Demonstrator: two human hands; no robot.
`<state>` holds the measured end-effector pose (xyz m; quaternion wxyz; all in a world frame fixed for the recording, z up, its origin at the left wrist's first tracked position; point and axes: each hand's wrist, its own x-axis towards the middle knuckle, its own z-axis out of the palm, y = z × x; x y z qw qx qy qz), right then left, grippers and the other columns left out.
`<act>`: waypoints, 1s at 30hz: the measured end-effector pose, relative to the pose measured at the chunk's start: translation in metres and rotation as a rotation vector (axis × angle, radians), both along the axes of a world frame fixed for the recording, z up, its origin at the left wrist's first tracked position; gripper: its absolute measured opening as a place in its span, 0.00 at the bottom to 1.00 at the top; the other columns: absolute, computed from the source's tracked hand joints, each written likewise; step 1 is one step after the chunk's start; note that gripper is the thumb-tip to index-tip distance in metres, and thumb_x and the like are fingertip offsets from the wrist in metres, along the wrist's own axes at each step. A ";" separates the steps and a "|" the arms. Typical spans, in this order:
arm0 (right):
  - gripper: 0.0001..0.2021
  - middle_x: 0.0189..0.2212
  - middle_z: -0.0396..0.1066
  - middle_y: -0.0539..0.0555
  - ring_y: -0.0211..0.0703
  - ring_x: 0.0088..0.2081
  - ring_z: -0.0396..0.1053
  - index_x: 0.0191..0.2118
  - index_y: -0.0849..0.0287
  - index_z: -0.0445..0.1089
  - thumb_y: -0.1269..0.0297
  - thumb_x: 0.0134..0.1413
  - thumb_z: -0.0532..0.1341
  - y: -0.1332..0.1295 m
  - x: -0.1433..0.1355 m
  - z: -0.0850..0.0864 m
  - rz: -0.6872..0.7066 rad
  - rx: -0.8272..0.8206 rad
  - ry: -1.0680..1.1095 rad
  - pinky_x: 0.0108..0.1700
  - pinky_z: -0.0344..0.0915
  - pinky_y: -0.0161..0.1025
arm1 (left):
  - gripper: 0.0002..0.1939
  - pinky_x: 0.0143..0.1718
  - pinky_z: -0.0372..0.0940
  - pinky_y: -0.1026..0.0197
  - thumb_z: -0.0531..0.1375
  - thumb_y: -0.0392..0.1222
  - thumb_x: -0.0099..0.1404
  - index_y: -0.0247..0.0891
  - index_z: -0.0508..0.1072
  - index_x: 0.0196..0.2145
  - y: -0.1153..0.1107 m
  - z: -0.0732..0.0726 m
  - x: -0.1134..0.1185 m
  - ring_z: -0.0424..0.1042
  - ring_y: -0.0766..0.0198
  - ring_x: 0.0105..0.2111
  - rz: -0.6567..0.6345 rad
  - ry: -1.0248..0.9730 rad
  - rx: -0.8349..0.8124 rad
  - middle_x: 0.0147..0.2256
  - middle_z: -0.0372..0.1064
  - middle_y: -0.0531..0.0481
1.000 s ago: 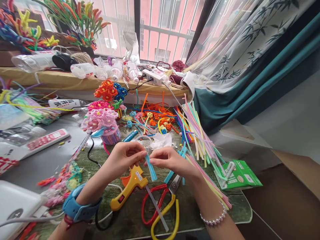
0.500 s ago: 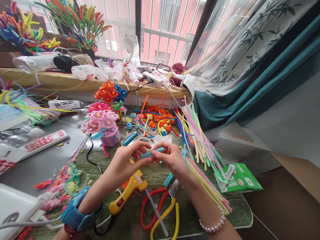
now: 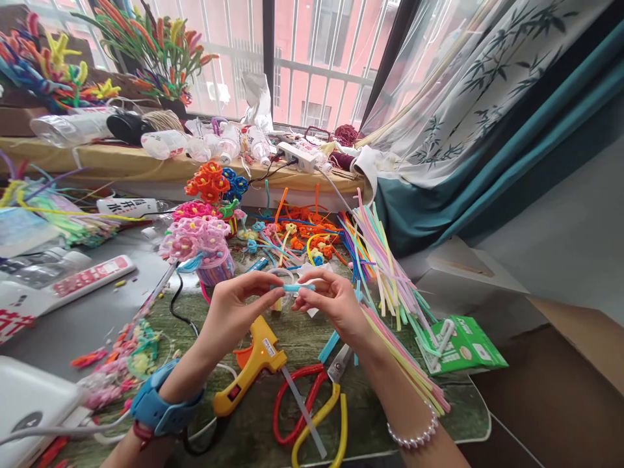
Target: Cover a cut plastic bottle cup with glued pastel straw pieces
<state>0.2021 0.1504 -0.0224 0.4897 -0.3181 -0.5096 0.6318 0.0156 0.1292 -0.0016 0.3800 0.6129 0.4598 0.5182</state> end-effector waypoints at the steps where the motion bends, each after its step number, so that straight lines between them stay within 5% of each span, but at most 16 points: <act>1: 0.13 0.24 0.78 0.49 0.41 0.28 0.78 0.36 0.58 0.74 0.60 0.45 0.72 0.000 0.002 0.000 -0.039 0.055 -0.024 0.34 0.75 0.36 | 0.08 0.33 0.70 0.68 0.69 0.42 0.55 0.37 0.79 0.33 0.001 0.000 -0.001 0.75 0.66 0.30 0.006 -0.028 -0.012 0.30 0.78 0.52; 12: 0.05 0.31 0.77 0.53 0.41 0.30 0.73 0.37 0.57 0.76 0.63 0.56 0.66 0.002 0.013 0.004 -0.306 0.653 -0.496 0.35 0.71 0.39 | 0.14 0.34 0.71 0.63 0.70 0.47 0.53 0.36 0.78 0.33 0.002 0.006 -0.006 0.78 0.59 0.34 0.037 -0.124 -0.149 0.33 0.80 0.47; 23: 0.04 0.29 0.76 0.52 0.40 0.29 0.71 0.35 0.58 0.74 0.64 0.58 0.64 0.002 0.013 0.004 -0.330 0.774 -0.585 0.34 0.68 0.37 | 0.14 0.33 0.68 0.65 0.70 0.47 0.53 0.37 0.78 0.35 0.007 0.004 -0.007 0.77 0.61 0.32 -0.014 -0.087 -0.169 0.33 0.80 0.48; 27: 0.05 0.29 0.75 0.52 0.40 0.29 0.70 0.34 0.57 0.74 0.62 0.59 0.64 0.003 0.013 0.003 -0.331 0.754 -0.582 0.34 0.68 0.37 | 0.22 0.33 0.69 0.60 0.63 0.57 0.58 0.37 0.74 0.42 0.000 0.008 -0.016 0.77 0.56 0.34 0.041 0.139 -0.160 0.34 0.79 0.45; 30: 0.06 0.28 0.75 0.52 0.40 0.28 0.70 0.34 0.57 0.73 0.62 0.59 0.63 0.004 0.014 0.003 -0.338 0.738 -0.572 0.33 0.68 0.37 | 0.21 0.34 0.67 0.56 0.55 0.57 0.64 0.39 0.72 0.45 -0.028 0.009 -0.021 0.77 0.53 0.32 0.222 0.623 -0.160 0.33 0.78 0.47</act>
